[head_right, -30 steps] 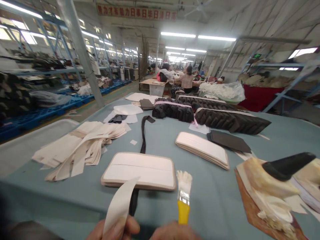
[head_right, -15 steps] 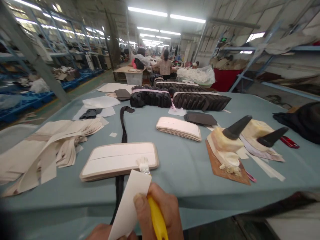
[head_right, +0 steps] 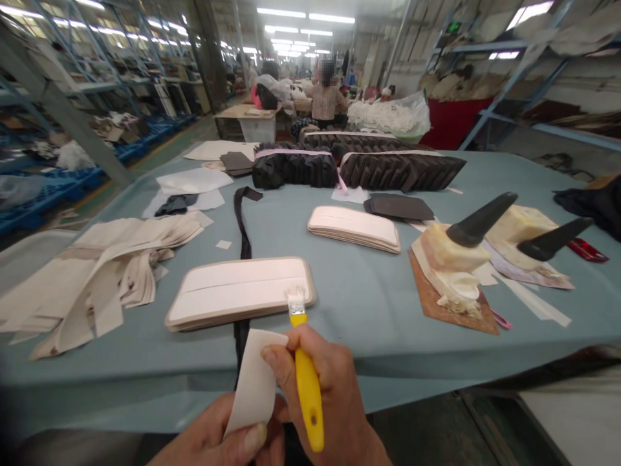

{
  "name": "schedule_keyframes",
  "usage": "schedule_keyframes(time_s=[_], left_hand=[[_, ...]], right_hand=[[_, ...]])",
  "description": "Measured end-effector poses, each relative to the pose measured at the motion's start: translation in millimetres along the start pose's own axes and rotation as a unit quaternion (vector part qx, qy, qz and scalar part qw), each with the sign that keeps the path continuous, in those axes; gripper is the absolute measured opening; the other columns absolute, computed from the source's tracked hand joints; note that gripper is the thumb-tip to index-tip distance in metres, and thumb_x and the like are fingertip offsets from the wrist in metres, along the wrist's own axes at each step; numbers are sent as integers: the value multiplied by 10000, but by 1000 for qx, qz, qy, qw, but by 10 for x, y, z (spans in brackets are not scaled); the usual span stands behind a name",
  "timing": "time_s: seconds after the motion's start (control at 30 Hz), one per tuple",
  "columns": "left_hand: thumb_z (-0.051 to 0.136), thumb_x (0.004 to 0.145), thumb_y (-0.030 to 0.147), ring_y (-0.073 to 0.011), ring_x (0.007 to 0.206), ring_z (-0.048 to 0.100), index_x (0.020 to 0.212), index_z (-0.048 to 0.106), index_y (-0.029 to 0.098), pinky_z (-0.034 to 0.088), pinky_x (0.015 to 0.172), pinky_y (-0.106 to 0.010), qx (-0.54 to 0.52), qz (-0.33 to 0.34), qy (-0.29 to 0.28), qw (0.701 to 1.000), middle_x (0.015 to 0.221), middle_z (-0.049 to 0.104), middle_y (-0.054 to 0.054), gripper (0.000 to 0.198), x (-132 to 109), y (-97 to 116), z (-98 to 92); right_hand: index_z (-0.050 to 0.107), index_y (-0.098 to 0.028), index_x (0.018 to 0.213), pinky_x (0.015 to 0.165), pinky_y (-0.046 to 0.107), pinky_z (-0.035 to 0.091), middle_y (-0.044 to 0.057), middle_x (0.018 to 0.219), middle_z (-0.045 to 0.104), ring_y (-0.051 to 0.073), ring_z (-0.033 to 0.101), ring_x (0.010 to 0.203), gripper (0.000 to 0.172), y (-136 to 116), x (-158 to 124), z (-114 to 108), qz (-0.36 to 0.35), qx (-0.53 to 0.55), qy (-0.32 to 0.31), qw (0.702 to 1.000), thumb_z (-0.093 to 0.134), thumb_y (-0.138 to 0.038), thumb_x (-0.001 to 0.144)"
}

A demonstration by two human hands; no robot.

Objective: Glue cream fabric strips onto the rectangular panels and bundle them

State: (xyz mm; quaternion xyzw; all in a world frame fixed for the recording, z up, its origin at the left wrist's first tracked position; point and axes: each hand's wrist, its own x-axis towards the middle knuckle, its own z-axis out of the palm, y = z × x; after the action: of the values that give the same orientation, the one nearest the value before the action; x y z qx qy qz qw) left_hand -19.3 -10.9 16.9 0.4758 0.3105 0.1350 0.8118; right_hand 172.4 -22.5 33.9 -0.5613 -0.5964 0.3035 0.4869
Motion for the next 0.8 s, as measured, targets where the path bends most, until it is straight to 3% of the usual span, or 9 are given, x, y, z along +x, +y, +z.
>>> schedule_keyframes(time_s=[0.1,0.2,0.37,0.63,0.8], left_hand=[[543,947,776,-126,684,511,791,616,158,398,694,-252,4,19,-1,1000,733,582,-26,641,71,109,35],[423,995,772,-123,653,489,686,573,170,390,674,-259,56,27,16,998,683,540,-17,693,80,132,23],[403,997,782,-137,693,521,785,636,164,407,697,-267,64,-5,49,997,739,581,-29,694,26,68,-27],[573,939,762,-138,700,567,956,709,118,398,671,-243,-51,33,24,998,787,652,-68,658,97,96,-137],[556,920,794,-133,632,608,966,706,107,463,642,-225,-133,20,1,991,781,677,-89,704,151,113,-153]], right_hand=[[573,-235,743,406,163,399,-87,506,543,79,490,397,318,-31,33,60,-4,24,19,1000,669,-402,996],[544,-230,690,389,153,382,-96,478,502,66,447,371,337,-76,106,106,-20,32,48,998,692,-363,960],[562,-223,670,402,146,392,-84,497,529,65,468,390,334,-32,238,178,-45,-5,73,996,708,-340,947],[564,-225,710,373,168,380,-72,504,509,81,484,370,377,-1,333,212,31,25,-32,999,580,-437,1023],[641,-213,757,406,168,397,-58,508,533,88,495,408,344,-50,421,172,22,1,-53,998,579,-436,1012]])
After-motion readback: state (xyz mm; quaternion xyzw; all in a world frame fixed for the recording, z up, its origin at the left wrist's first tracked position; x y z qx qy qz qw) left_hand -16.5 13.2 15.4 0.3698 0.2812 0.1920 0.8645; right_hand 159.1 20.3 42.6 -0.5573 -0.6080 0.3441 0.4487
